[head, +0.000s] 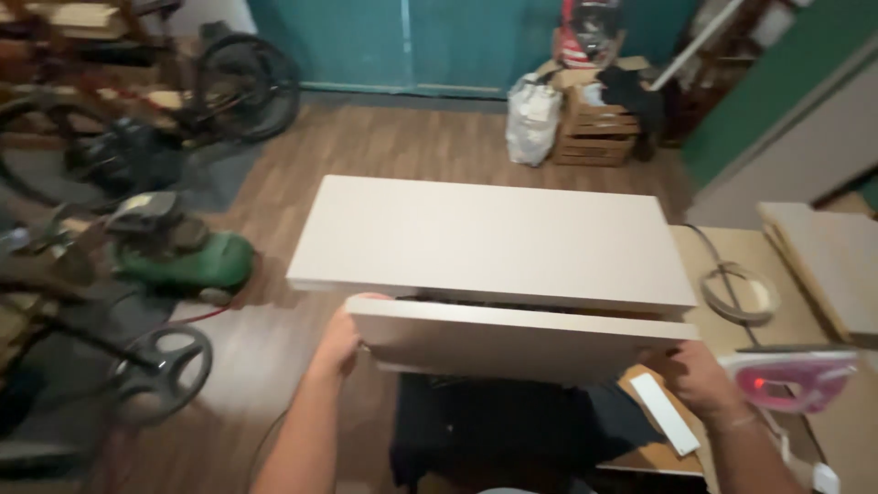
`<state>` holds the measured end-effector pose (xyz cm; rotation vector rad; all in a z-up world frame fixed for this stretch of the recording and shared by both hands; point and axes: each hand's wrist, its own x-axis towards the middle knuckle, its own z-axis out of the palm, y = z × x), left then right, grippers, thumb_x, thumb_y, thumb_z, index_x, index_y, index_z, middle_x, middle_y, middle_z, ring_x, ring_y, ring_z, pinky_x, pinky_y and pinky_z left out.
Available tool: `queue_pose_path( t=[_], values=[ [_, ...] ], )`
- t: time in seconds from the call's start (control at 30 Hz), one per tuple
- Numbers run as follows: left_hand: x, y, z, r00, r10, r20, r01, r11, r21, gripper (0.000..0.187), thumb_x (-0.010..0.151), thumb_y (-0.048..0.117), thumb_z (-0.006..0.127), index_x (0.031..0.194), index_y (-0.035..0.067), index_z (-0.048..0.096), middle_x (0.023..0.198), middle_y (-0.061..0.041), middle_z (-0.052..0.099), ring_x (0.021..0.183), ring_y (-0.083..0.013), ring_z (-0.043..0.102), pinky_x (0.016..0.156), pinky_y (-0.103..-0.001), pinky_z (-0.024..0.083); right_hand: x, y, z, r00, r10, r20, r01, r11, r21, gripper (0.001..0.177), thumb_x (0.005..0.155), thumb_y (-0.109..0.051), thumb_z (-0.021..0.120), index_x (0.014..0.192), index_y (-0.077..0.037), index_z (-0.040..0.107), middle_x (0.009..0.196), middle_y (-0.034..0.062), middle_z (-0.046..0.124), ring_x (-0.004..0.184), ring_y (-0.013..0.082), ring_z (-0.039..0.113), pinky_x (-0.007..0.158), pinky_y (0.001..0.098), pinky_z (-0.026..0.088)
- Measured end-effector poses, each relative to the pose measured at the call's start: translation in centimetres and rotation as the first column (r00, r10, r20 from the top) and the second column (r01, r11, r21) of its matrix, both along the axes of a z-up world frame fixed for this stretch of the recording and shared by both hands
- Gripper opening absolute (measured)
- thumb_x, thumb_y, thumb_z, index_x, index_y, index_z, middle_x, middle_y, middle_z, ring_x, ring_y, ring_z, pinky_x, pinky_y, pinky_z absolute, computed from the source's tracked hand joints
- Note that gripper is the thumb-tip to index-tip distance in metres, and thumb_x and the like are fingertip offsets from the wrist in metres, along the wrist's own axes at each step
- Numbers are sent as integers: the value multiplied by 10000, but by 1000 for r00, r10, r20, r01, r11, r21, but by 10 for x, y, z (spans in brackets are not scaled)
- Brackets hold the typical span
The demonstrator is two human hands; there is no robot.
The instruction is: Applying fabric to wooden boards using an iron and then assembling the components.
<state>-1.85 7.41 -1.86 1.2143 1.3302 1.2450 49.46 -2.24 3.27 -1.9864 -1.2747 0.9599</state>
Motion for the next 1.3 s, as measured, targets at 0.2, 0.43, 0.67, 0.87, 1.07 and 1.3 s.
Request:
queue_pose_path(
  t=[0.2,0.43,0.67,0.87,1.07,1.3],
  values=[
    [-4,-31,-18,906,-211,368,80,937,340,438,1004,310,450,1231,-37,591,1211,-209,670,1122,-269,639,1003,-365,493,14,-8,-34,999,1,37,-1,1000,-8,279,804,-243,748,944,-8,797,908,108,809,855,181,684,792,325,501],
    [-4,-32,-23,997,79,10,-80,991,104,448,857,303,740,1203,27,676,1036,-139,748,909,-237,694,802,-371,565,117,-41,-246,718,176,673,-198,979,-45,737,756,-497,847,1328,-91,623,1473,134,578,1385,290,527,1208,397,354],
    [0,-35,-15,998,52,27,-56,976,211,336,917,181,725,1178,-29,699,1092,-115,716,986,-207,664,869,-345,547,90,-50,-195,759,-17,651,-120,979,165,546,826,-222,730,1350,-89,654,1383,106,667,1277,309,610,1120,400,443],
    [0,-34,-26,987,161,-28,-153,972,178,457,925,311,737,1216,-29,645,1118,-133,689,1020,-199,636,856,-337,524,61,-49,-154,879,80,471,24,977,-211,629,800,-499,805,1353,-243,649,1609,-7,459,1333,251,589,1082,387,467],
    [7,-32,-16,989,132,61,-142,967,210,428,927,282,736,1239,0,655,1141,-110,703,1030,-177,646,891,-318,530,54,-64,-188,736,267,623,-302,952,-51,471,755,-280,848,1168,-180,645,1110,87,695,1085,318,623,954,429,482],
    [4,-30,-15,991,136,4,-134,973,189,431,914,315,744,1180,-11,650,1060,-123,705,951,-191,643,796,-340,533,65,-72,-151,890,-403,-213,382,915,-132,656,844,-219,756,1468,-186,556,1108,130,720,906,254,690,782,365,521]
  ],
)
